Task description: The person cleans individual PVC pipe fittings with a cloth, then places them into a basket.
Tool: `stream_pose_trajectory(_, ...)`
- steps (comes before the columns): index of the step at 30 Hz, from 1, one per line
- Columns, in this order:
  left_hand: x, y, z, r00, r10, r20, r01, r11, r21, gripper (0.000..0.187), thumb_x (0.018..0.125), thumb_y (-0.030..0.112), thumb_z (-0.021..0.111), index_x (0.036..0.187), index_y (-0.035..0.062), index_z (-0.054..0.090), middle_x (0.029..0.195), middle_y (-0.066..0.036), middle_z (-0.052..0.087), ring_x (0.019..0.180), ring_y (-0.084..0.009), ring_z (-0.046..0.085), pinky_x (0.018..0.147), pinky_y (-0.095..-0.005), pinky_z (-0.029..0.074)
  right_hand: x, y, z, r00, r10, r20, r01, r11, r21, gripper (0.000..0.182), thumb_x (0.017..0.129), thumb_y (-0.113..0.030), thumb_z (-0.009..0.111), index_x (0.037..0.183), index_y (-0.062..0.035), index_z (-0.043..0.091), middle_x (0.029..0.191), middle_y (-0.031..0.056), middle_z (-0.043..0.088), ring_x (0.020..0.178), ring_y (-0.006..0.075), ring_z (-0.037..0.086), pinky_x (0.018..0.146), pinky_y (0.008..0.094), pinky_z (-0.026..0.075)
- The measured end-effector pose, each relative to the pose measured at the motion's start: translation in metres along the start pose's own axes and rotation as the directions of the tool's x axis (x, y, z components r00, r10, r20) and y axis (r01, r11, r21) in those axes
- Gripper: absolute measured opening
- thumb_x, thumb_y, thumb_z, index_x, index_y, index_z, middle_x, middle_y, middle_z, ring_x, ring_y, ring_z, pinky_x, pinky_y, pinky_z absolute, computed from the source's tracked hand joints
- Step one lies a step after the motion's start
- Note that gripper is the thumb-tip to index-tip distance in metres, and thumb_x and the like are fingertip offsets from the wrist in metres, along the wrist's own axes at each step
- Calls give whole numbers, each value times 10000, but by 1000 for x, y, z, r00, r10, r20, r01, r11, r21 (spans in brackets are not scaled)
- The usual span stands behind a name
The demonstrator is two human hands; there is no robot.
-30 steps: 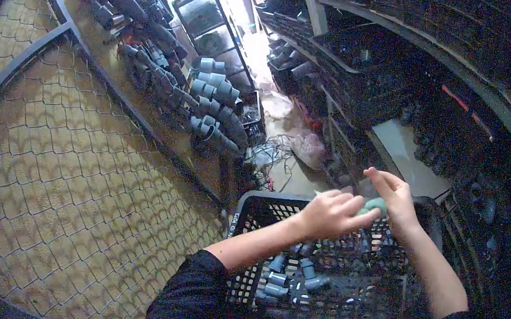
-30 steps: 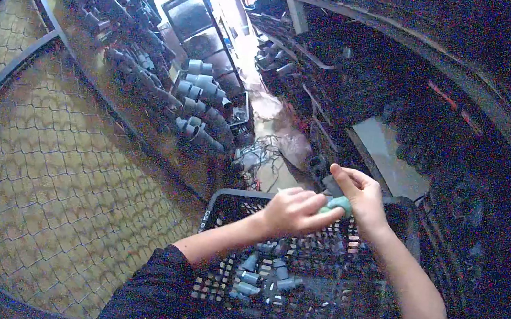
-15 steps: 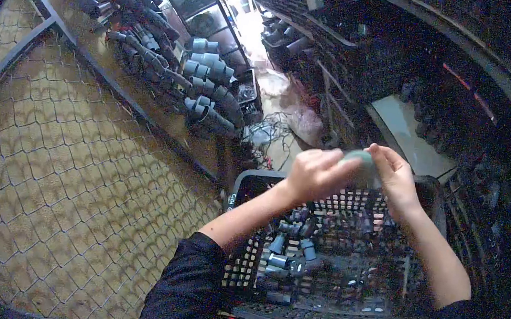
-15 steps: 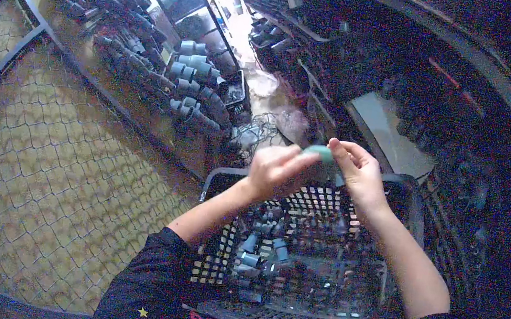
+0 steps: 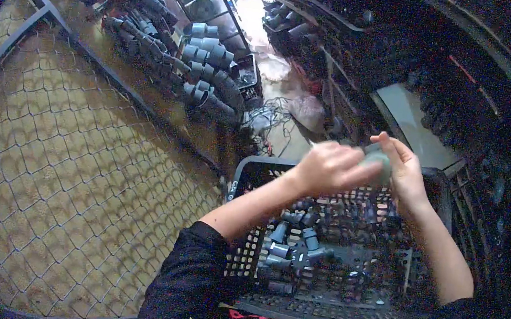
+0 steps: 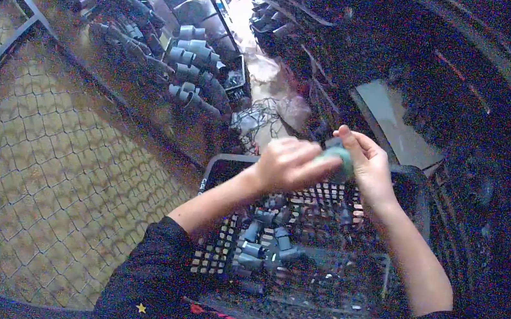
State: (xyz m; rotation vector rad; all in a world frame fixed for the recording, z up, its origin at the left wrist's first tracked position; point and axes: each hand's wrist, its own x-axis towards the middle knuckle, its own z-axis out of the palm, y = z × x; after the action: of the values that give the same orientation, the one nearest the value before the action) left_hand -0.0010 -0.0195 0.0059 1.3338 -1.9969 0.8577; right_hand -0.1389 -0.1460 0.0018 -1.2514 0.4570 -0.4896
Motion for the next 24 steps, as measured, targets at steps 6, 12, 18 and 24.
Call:
stream_pose_trajectory(6, -7, 13, 8, 997, -71, 17, 72, 989, -126, 334, 713, 180, 700, 1040, 129, 655, 638, -18, 505, 477, -181, 539, 420, -324, 433, 4, 1, 0, 1000, 17, 24, -17, 1000, -21, 451, 890, -413, 655, 1104, -15, 665, 945, 19, 670, 843, 67, 597, 784, 240, 472)
stream_pose_trajectory(12, -6, -10, 9, 943, -332, -35, 323, 934, -151, 318, 706, 140, 728, 1014, 116, 654, 630, -46, 514, 459, -231, 542, 412, -357, 440, 0, -8, 9, 988, -110, -106, 117, 992, 55, 377, 921, -330, 637, 1136, -22, 657, 974, 19, 664, 858, 74, 610, 784, 237, 485)
stream_pose_trajectory(18, -5, 9, 9, 1000, 24, 8, -23, 987, -161, 344, 689, 229, 720, 1027, 180, 672, 654, 10, 492, 504, -156, 536, 435, -308, 424, 0, -8, 4, 1000, 28, -2, -28, 997, 76, 391, 897, -312, 672, 1145, -12, 638, 981, 58, 674, 838, 93, 633, 730, 234, 506)
stream_pose_trajectory(24, -10, 5, 7, 997, -76, -4, 73, 975, -209, 270, 699, 196, 721, 960, 164, 663, 634, -4, 466, 478, -165, 497, 425, -320, 403, 4, -12, 3, 1000, 9, 13, -11, 993, 119, 501, 864, -252, 717, 1267, -9, 544, 1003, 64, 671, 845, 96, 634, 746, 238, 508)
